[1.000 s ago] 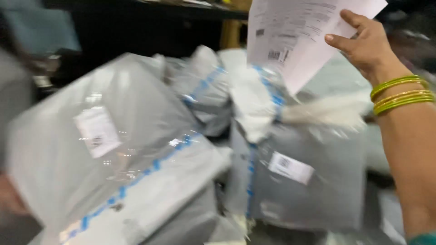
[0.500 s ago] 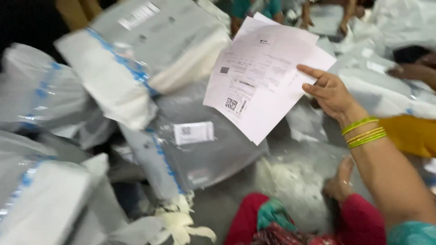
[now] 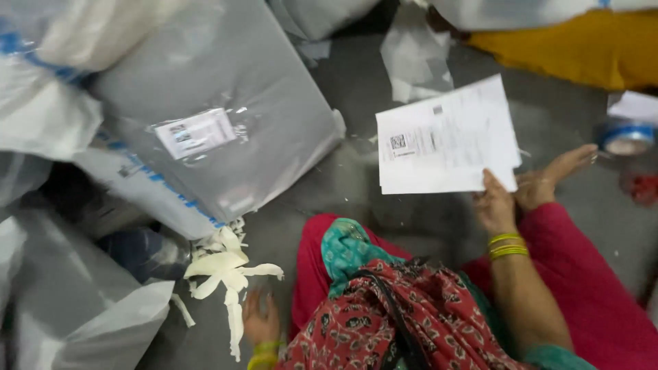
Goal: Folding shipping labels and organizing paperwork for various plastic-wrapped packages placed on the floor.
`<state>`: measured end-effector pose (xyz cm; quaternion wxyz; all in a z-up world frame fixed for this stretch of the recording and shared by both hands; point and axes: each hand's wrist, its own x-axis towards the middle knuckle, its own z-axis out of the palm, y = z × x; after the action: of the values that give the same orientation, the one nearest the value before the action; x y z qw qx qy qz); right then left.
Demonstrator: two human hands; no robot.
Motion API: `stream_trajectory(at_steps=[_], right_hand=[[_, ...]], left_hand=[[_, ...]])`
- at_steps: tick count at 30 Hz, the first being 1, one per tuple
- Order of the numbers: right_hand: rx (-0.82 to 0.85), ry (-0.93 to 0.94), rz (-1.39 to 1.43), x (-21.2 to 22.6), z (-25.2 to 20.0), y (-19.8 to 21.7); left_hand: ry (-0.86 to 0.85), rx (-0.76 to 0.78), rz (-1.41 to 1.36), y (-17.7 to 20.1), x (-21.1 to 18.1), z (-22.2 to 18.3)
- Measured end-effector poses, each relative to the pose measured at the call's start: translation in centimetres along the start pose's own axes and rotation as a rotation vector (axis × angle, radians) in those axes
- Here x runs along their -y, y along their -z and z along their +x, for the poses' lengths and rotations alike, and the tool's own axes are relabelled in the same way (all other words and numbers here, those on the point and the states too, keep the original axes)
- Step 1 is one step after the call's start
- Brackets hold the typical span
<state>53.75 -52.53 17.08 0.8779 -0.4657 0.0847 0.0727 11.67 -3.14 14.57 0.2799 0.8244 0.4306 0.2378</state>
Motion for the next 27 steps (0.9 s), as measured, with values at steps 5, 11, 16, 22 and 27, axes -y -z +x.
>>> stream_trajectory(at_steps=[5, 11, 16, 22, 27], right_hand=[[-0.145, -0.177, -0.132, -9.5, -3.8, 6.6], [-0.019, -0.457, -0.794, -7.6, -6.2, 8.9], [-0.227, 0.044, -1.653, -3.3, -3.3, 6.0], [-0.356, 0.049, -1.824, -3.1, -1.0, 2.3], [-0.418, 0.200, -1.695, -5.1, 0.3, 5.7]], left_hand=[[-0.438, 0.159, -0.221, -3.2, -19.5, 6.7], [-0.896, 1.055, 0.169, -20.1, -32.6, 1.5], [-1.314, 1.535, 0.556, -28.7, -31.1, -10.7], [-1.282, 1.697, 0.450, -33.8, -24.1, -11.3], [-1.167, 1.693, 0.369, -33.9, -25.1, -8.5]])
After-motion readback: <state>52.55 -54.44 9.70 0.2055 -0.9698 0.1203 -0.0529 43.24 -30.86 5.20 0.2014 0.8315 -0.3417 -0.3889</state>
